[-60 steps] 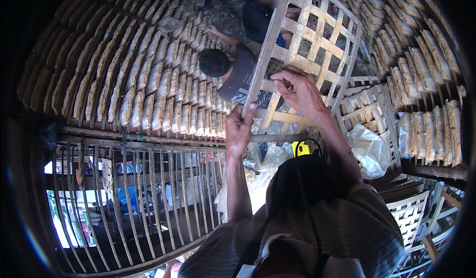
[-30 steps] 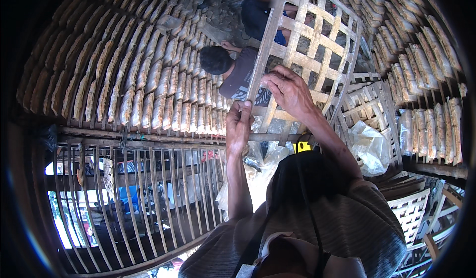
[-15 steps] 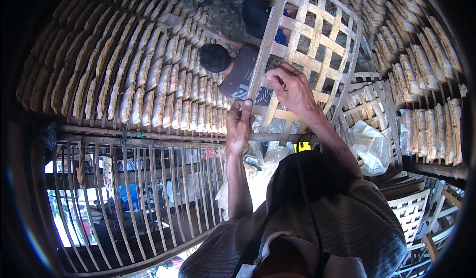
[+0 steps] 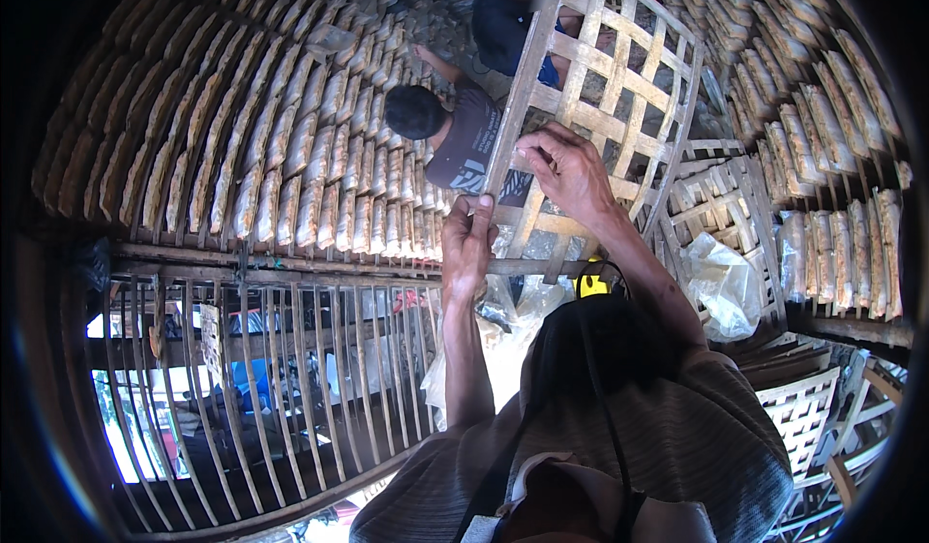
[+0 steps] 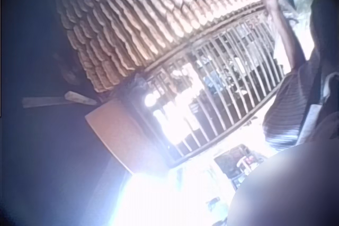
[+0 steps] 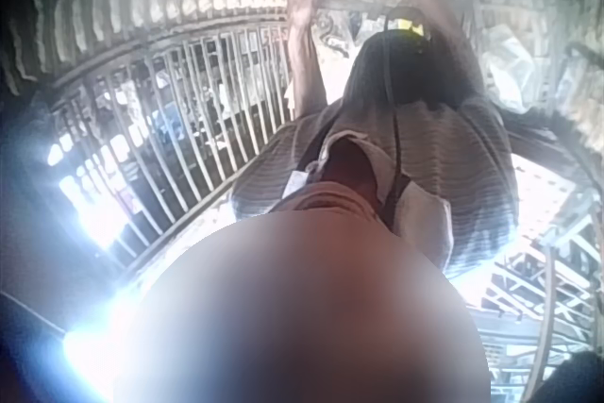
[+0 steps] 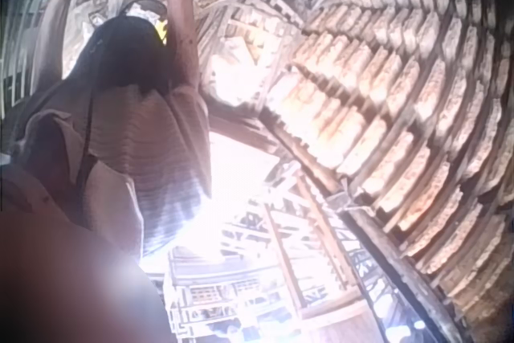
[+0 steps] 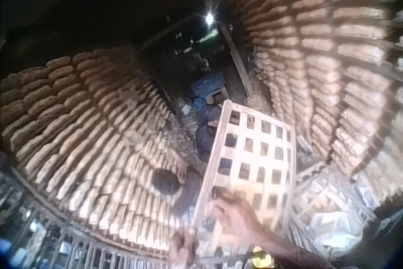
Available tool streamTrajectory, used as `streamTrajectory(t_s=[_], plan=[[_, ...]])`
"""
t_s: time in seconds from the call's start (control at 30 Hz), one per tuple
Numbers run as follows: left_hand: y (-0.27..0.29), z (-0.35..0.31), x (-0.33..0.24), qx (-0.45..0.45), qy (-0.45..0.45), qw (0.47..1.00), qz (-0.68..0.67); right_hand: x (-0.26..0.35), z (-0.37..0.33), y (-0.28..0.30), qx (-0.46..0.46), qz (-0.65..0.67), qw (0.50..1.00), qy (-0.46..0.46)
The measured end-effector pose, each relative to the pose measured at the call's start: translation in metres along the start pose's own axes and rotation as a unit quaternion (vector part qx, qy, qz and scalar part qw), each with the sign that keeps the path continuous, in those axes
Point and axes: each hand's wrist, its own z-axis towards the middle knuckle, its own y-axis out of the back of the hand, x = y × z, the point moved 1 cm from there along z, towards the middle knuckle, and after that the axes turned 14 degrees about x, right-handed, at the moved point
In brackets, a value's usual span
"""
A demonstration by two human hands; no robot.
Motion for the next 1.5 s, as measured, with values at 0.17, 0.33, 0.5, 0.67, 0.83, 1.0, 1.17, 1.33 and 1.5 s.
streamTrajectory(t_s=[0.17, 0.33, 0.5, 0.67, 0.83, 1.0, 1.17, 1.33, 1.5], plan=[[0.002, -0.002, 0.002, 0.0, 0.001, 1.0, 0.013, 0.004, -0.001, 0.004, 0.047, 0.016, 0.998, 0.035], [0.003, -0.001, 0.003, -0.001, -0.006, 1.0, 0.015, 0.002, -0.002, 0.004, 0.069, -0.004, 0.994, 0.081], [0.004, 0.0, 0.002, -0.019, -0.003, 0.999, 0.039, -0.005, 0.001, 0.006, 0.095, 0.065, 0.993, 0.007], [0.004, -0.001, 0.0, -0.016, 0.006, 1.0, 0.026, -0.001, -0.001, 0.003, 0.146, 0.052, 0.987, 0.047], [0.002, 0.0, 0.003, -0.014, 0.013, 0.999, 0.025, 0.001, -0.009, -0.002, 0.115, 0.026, 0.992, 0.039], [0.001, 0.001, 0.0, -0.011, 0.019, 1.0, 0.011, 0.003, -0.011, -0.006, 0.101, -0.001, 0.994, 0.051], [0.001, 0.002, -0.001, -0.019, 0.022, 0.999, 0.024, 0.003, -0.014, -0.012, 0.096, -0.012, 0.994, 0.047], [0.002, 0.002, -0.002, -0.018, 0.024, 0.999, 0.015, 0.005, -0.014, -0.016, 0.088, -0.017, 0.993, 0.071], [0.0, 0.002, -0.007, -0.005, 0.031, 0.999, 0.022, 0.006, -0.014, -0.019, 0.09, -0.001, 0.993, 0.07]])
